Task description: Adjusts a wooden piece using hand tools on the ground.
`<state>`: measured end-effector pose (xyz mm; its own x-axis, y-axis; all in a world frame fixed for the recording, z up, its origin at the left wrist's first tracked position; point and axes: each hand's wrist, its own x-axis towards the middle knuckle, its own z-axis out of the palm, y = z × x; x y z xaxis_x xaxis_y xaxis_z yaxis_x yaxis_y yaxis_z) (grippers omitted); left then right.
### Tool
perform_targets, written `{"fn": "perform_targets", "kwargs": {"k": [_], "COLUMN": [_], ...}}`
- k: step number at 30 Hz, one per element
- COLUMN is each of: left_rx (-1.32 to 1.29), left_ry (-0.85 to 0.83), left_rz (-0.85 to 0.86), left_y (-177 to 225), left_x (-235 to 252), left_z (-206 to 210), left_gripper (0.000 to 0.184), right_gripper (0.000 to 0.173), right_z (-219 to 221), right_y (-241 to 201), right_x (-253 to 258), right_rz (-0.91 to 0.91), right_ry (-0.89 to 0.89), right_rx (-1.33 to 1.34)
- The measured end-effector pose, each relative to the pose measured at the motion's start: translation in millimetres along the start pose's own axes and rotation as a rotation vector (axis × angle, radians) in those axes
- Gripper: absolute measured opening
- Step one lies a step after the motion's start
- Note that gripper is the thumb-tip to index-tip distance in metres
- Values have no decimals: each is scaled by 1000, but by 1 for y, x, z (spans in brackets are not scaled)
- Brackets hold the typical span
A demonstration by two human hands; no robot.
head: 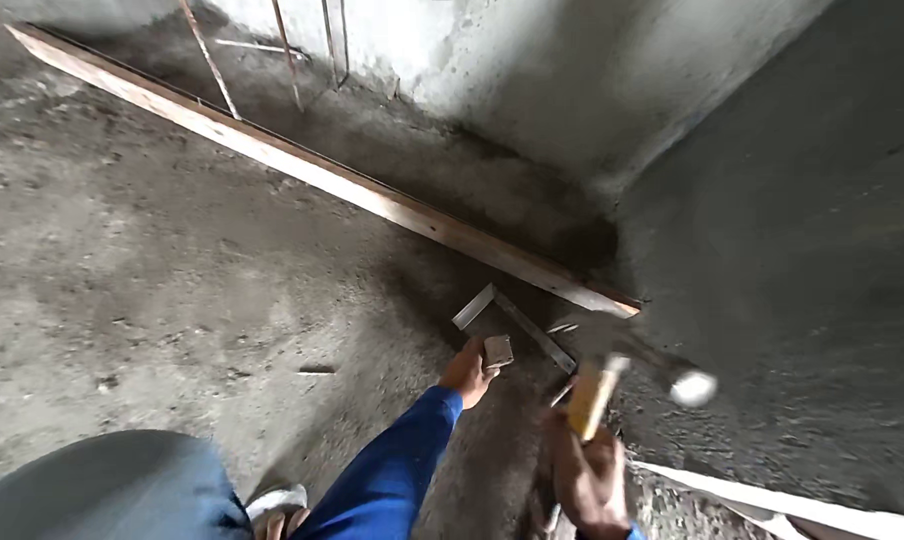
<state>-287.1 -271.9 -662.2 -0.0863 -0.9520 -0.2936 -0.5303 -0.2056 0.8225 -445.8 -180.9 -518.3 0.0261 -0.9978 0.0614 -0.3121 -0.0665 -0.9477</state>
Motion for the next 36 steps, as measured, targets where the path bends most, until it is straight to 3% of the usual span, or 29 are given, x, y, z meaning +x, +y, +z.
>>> {"fn": "perform_targets", "kwargs": {"k": [3, 5, 6, 8, 10, 11, 13, 16, 19, 23, 27, 29, 31, 33, 36], "left_rx": [10, -1, -8, -15, -36, -52, -29, -85, -103, -74, -93, -97, -104, -87, -97], "left_ry": [21, 34, 40, 41, 25, 26, 33, 20, 4, 11, 236, 376, 417, 345, 92], "left_rz": [2, 5, 10, 14, 8, 10, 10, -6, -20, 31, 416, 615, 665, 541, 126], "left_y": [2, 4, 3, 0, 0, 1, 3, -3, -7, 8, 87, 131, 146, 118, 12], "left_x": [0, -1, -1, 0, -3, -4, 2, -1, 6, -4, -32, -35, -40, -41, -38], "left_z": [3, 3, 2, 3, 2, 3, -2, -1, -1, -13, -54, -73, -76, -58, -7], "left_gripper": [61, 61, 61, 62, 63, 61, 60, 58, 71, 64, 62, 64, 64, 69, 102], "right_gripper": [11, 19, 23, 21, 22, 28, 32, 29, 32, 58, 68, 67, 71, 75, 75], "right_z": [-18, -23, -22, -15, -2, 2, 14, 19, 17, 9, -26, -41, -46, -34, -8], "right_y": [-57, -84, -82, -31, 40, 62, 83, 84, 83, 79, 25, -10, -26, 1, 90], "right_x": [20, 36, 36, 18, -3, -4, 4, 5, 9, -6, -6, -5, -9, -14, -27], "right_rz": [-420, -610, -623, -428, 16, 245, 432, 477, 458, 193, -180, -257, -226, -69, 304], "right_ry": [-50, -142, -166, -132, -78, -125, -178, -200, -201, -137, -28, 16, 36, 28, -30], "right_rx": [231, 318, 338, 222, -142, -310, -438, -463, -487, -352, -185, -84, -46, -108, -210]}}
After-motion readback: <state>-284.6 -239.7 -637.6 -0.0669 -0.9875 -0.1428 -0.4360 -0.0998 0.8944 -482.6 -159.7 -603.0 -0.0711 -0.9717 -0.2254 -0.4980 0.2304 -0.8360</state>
